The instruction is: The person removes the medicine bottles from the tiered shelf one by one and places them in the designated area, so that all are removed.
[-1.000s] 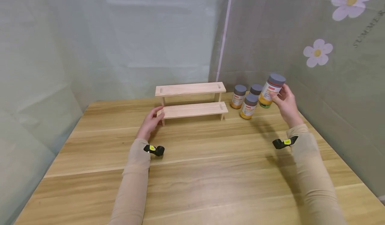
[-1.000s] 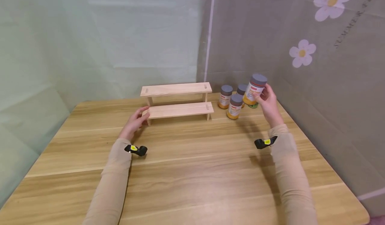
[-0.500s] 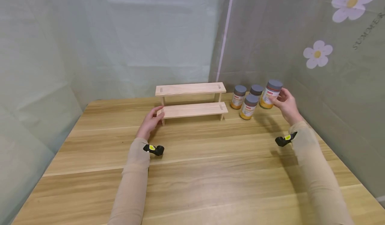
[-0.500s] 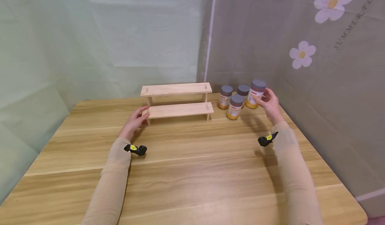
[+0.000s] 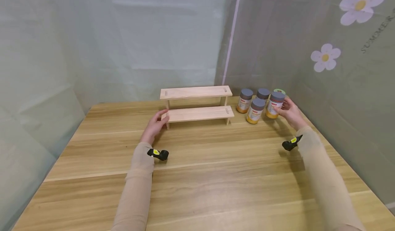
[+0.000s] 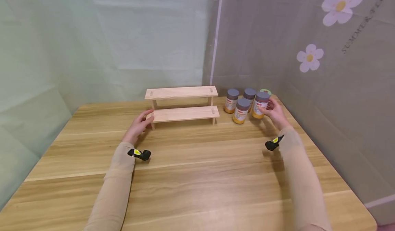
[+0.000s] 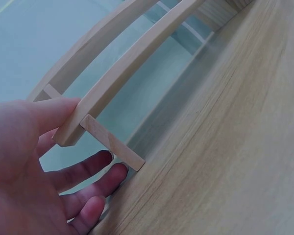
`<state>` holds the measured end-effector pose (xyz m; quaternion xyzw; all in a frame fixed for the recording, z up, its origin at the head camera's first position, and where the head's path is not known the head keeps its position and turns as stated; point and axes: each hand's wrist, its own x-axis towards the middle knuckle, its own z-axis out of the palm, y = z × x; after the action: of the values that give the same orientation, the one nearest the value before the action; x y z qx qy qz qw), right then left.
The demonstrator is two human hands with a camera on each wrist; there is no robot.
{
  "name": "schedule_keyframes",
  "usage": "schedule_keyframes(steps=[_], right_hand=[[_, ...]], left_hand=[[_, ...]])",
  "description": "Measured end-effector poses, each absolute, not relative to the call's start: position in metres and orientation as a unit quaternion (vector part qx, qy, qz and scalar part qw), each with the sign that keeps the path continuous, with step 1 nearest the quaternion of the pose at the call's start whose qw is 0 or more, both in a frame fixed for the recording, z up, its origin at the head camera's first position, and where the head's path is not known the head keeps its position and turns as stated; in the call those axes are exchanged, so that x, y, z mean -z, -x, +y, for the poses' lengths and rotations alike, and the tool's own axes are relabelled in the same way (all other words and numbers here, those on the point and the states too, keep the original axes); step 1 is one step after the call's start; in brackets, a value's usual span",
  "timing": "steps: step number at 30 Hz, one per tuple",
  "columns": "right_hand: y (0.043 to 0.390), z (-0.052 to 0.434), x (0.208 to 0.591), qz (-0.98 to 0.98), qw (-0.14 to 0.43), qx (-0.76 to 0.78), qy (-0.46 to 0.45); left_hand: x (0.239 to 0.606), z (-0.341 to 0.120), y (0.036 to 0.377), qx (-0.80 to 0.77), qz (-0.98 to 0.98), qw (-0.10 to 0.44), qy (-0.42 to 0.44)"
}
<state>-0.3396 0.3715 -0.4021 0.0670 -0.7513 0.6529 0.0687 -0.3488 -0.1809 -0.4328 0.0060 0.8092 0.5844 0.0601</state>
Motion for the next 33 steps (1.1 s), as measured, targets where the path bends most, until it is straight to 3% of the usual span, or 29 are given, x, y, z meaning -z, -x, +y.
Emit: schedule_keyframes(steps=[10,18,25,33], right_hand=[[0.349,0.381,0.416,-0.752,-0.026,-0.647,-0.126],[0.351,0.387,0.415,-0.783,-0.016,-0.605,-0.143],[0.348,0.377,0.385,-0.870,0.026,-0.485,-0.084],[0.349,0.365,0.369,-0.907,0.034,-0.419,-0.018]], left_hand=[[0.435,-0.179,0.347,-0.587,0.807,0.064,-0.009],[0.434,-0.180,0.347,-0.587,0.807,0.063,-0.011],[0.433,-0.182,0.349,-0.586,0.808,0.060,-0.011],[0.430,-0.181,0.346,-0.588,0.806,0.070,-0.008]])
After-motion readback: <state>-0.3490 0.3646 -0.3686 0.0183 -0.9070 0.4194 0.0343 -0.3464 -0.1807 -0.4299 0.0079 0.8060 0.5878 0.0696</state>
